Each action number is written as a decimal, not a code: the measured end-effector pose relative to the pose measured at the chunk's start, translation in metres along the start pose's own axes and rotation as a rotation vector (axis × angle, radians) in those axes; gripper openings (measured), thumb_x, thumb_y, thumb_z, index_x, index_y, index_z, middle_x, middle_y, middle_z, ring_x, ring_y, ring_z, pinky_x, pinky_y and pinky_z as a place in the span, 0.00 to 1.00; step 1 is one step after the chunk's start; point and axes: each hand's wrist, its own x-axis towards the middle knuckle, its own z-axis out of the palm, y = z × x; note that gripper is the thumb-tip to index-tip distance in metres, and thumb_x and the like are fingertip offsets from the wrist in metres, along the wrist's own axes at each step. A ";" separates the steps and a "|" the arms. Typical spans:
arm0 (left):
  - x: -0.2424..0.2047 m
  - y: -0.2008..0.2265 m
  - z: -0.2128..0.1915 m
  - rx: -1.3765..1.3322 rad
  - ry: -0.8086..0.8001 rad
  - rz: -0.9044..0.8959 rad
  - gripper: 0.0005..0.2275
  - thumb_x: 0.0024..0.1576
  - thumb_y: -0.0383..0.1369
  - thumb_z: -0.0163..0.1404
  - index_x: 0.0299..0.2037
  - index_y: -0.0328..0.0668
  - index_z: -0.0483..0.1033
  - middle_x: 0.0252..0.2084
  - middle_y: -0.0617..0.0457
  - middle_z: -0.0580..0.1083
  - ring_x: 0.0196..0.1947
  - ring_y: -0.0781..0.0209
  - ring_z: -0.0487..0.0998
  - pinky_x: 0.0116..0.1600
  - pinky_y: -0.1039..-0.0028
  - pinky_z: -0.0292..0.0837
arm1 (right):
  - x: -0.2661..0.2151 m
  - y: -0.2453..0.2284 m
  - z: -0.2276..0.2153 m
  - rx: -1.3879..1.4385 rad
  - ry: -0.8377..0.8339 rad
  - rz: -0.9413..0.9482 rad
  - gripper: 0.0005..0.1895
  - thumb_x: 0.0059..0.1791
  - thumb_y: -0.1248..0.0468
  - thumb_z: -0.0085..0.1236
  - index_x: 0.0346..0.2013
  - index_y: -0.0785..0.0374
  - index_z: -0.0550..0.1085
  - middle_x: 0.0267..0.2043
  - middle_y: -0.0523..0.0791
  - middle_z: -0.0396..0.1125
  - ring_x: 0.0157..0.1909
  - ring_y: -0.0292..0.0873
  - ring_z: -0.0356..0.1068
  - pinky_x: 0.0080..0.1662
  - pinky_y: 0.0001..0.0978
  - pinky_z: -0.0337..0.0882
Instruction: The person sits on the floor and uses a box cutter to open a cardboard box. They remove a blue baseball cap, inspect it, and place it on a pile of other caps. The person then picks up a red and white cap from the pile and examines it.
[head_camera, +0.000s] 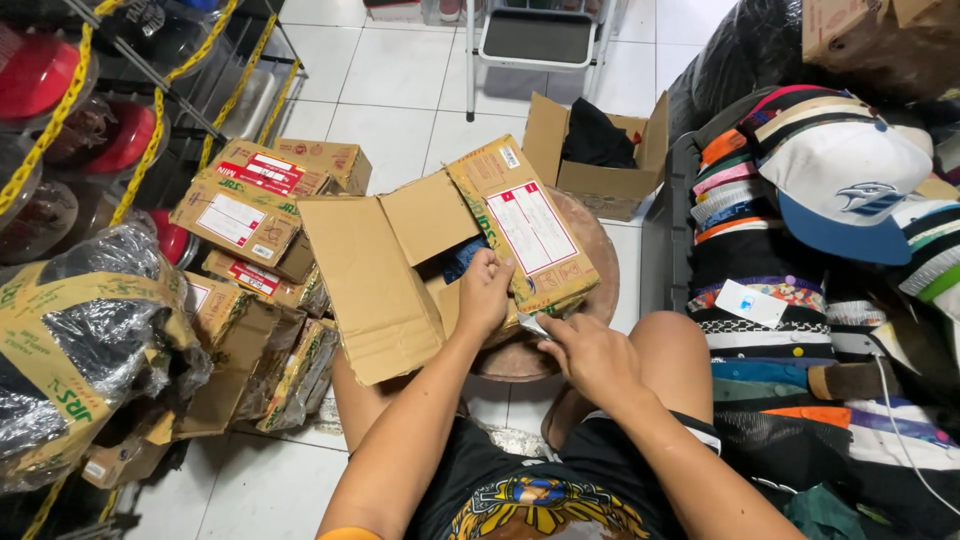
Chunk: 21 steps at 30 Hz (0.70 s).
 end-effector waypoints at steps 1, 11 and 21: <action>0.000 -0.004 0.001 -0.003 0.001 0.000 0.09 0.63 0.36 0.53 0.36 0.41 0.71 0.18 0.49 0.73 0.22 0.61 0.72 0.34 0.74 0.66 | 0.000 0.000 0.005 -0.003 -0.001 -0.001 0.19 0.53 0.41 0.43 0.55 0.36 0.73 0.32 0.39 0.69 0.40 0.44 0.74 0.39 0.39 0.78; -0.008 -0.005 0.003 -0.028 0.053 0.151 0.07 0.64 0.34 0.51 0.37 0.41 0.71 0.17 0.52 0.72 0.20 0.66 0.68 0.30 0.77 0.65 | 0.001 -0.015 -0.004 -0.039 0.008 0.134 0.19 0.52 0.40 0.47 0.52 0.37 0.75 0.29 0.40 0.70 0.38 0.46 0.76 0.37 0.41 0.78; -0.018 -0.020 0.012 0.045 0.010 0.212 0.12 0.59 0.32 0.56 0.44 0.41 0.65 0.21 0.49 0.69 0.23 0.59 0.71 0.30 0.69 0.67 | 0.005 0.004 -0.074 -0.238 0.133 0.120 0.13 0.50 0.44 0.53 0.47 0.35 0.77 0.28 0.40 0.68 0.32 0.45 0.74 0.30 0.38 0.75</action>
